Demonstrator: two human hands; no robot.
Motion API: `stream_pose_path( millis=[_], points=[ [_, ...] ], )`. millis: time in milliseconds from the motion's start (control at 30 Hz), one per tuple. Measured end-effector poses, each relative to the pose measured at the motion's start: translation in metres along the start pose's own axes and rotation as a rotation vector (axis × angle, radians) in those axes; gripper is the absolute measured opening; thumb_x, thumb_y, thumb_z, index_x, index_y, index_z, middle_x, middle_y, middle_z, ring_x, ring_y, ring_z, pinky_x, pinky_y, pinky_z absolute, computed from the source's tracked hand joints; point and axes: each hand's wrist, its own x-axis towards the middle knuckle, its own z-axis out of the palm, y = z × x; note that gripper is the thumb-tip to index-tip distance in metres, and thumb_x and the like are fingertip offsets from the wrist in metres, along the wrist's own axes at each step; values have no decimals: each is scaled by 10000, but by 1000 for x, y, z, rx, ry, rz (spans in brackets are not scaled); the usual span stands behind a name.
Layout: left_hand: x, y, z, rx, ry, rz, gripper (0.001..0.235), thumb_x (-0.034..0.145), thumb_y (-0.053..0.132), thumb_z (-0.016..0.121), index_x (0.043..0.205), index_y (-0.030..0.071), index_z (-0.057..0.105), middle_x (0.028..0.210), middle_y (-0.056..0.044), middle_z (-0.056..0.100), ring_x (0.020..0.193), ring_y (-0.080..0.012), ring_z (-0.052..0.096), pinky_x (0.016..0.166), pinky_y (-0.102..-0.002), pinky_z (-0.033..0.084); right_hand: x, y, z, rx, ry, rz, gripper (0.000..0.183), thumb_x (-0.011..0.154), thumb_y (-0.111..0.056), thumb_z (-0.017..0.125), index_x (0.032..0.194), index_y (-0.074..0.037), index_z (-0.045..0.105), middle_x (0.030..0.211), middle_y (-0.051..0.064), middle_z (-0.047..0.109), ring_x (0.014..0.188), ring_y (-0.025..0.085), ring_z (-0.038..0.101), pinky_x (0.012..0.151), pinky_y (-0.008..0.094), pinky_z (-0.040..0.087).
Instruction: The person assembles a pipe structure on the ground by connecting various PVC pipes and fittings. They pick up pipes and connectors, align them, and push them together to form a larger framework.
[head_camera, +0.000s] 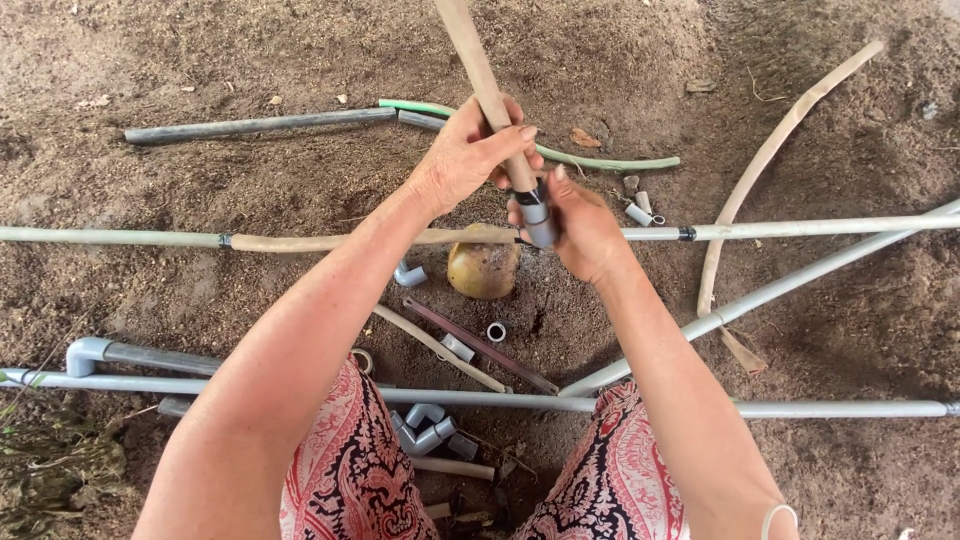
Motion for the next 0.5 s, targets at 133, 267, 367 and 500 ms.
stream_pose_path(
  millis=[133, 267, 367, 500],
  points=[
    [-2, 4, 0, 71, 0, -48, 240, 888, 173, 596, 1020, 70, 424, 817, -108, 676, 724, -146, 692, 476, -166, 511, 11, 5, -17, 130, 68, -183, 228, 774, -52, 643, 989, -127, 666, 934, 34, 656, 888, 231, 577, 854, 461, 420],
    [-5, 11, 3, 259, 65, -167, 197, 904, 175, 573, 1014, 91, 432, 813, -81, 680, 714, -113, 659, 498, -166, 499, 4, 2, -20, 223, 41, -293, 232, 813, 56, 620, 996, -82, 658, 739, 36, 625, 611, 199, 608, 643, 391, 562],
    [-2, 6, 2, 252, 80, -152, 192, 912, 154, 571, 1025, 77, 436, 827, -88, 680, 653, -112, 650, 491, -163, 505, -4, 0, -12, 264, 7, -277, 264, 805, 81, 602, 1035, -46, 631, 791, 89, 607, 656, 222, 609, 601, 367, 572],
    [9, -1, 5, 87, 300, -147, 287, 881, 155, 624, 1049, 16, 437, 770, -85, 665, 522, -126, 594, 430, -201, 482, -26, -4, 9, -250, -46, -459, 264, 806, 84, 547, 1019, -62, 604, 875, 69, 645, 768, 197, 638, 720, 283, 555]
  ],
)
